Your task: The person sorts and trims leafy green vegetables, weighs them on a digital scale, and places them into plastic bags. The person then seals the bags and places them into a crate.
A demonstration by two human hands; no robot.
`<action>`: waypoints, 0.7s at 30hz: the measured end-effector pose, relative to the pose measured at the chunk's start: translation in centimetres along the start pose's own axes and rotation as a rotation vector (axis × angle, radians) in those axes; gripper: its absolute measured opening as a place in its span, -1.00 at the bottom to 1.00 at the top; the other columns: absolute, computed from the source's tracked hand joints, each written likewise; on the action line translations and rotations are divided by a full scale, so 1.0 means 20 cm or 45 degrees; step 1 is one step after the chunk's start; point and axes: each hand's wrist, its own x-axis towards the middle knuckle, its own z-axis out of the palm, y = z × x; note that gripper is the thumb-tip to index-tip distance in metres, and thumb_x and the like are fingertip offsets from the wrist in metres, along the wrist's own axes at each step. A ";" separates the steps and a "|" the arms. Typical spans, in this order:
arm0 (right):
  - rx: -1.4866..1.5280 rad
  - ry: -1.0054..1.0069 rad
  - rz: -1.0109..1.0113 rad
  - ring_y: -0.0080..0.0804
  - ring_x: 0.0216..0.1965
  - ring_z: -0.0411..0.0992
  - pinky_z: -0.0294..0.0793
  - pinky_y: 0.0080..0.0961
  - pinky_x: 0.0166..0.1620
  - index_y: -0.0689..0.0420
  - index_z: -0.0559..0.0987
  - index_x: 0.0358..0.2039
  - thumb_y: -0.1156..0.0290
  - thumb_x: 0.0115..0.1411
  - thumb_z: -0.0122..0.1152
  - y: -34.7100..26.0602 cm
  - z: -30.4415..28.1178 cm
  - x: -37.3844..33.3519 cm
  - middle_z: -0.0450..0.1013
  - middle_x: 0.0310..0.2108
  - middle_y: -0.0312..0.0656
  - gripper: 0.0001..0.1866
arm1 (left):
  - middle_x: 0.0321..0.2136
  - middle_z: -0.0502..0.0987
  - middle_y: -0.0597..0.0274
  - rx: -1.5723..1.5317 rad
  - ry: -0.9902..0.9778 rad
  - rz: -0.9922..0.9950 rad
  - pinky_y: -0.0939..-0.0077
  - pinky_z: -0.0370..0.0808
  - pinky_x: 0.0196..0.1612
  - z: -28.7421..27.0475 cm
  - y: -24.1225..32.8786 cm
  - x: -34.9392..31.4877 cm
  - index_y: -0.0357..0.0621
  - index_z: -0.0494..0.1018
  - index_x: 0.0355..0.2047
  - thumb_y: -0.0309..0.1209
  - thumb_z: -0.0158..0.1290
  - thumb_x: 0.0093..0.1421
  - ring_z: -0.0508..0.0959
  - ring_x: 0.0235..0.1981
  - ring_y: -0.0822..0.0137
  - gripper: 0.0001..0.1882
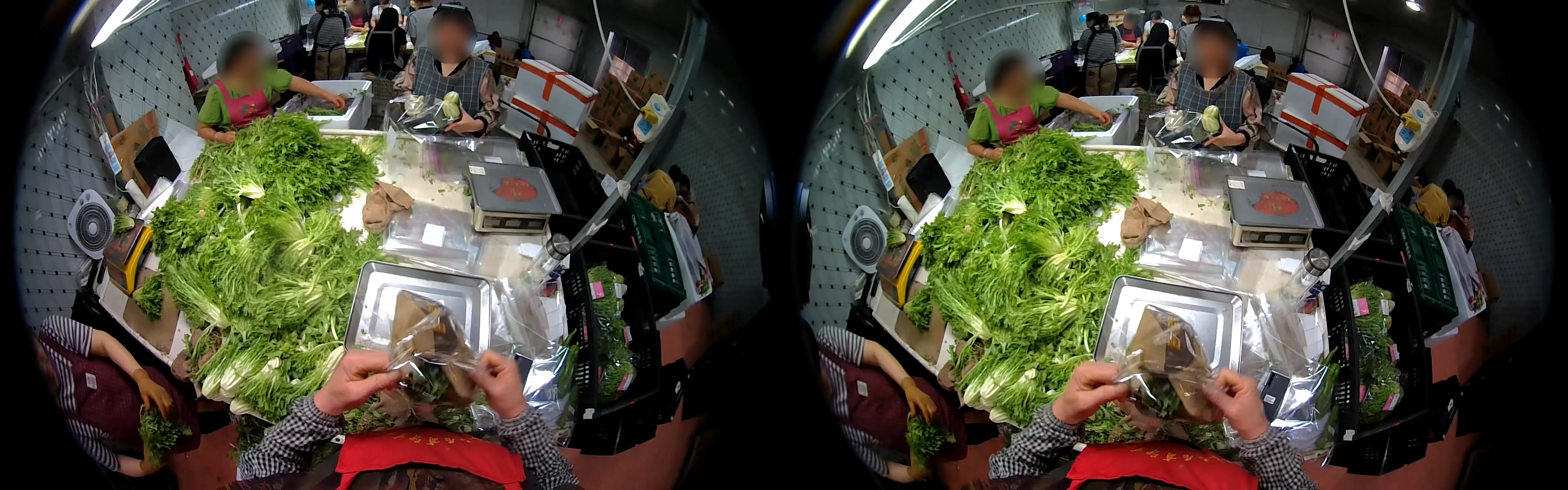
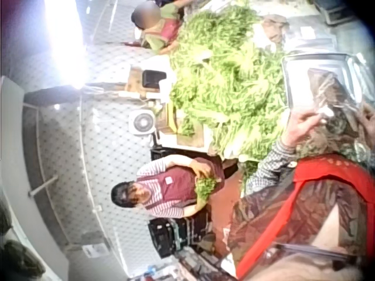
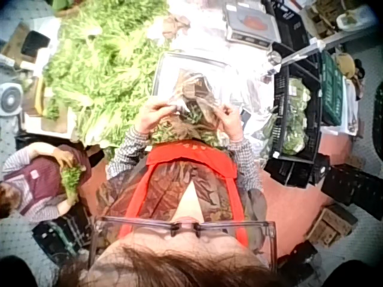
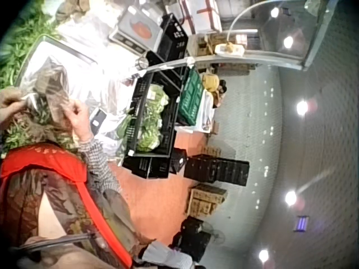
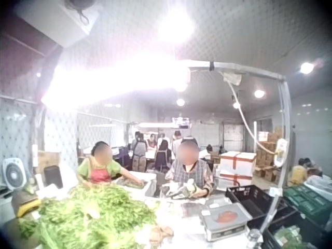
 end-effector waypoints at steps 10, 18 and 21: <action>-0.048 0.023 -0.340 -0.72 -0.61 0.12 0.07 -0.64 -0.53 0.15 0.37 -0.60 0.50 0.16 0.21 -0.51 -0.06 0.11 0.29 -0.64 -0.46 -0.75 | -0.56 0.50 0.18 -0.708 0.281 0.006 0.51 0.45 -0.57 0.00 0.41 0.25 -0.39 0.45 -0.41 -0.50 -0.05 0.20 0.47 -0.63 0.40 -0.84; 0.286 0.118 -0.352 -0.82 -0.56 0.21 0.13 -0.78 -0.47 0.13 0.41 -0.53 0.58 0.20 0.18 -0.44 -0.05 0.28 0.37 -0.60 -0.45 -0.80 | -0.60 0.47 0.16 -0.659 0.474 0.018 0.43 0.52 -0.38 -0.06 0.35 0.50 -0.29 0.37 -0.49 -0.53 -0.05 0.19 0.51 -0.57 0.32 -0.88; 0.334 0.174 -0.405 -0.82 -0.51 0.24 0.13 -0.78 -0.45 0.13 0.38 -0.46 0.62 0.20 0.12 -0.39 -0.05 0.27 0.42 -0.49 -0.41 -0.85 | -0.56 0.54 0.10 -0.310 0.419 0.200 0.42 0.55 -0.32 0.01 0.39 0.46 -0.32 0.37 -0.52 -0.59 -0.06 0.17 0.56 -0.51 0.31 -0.88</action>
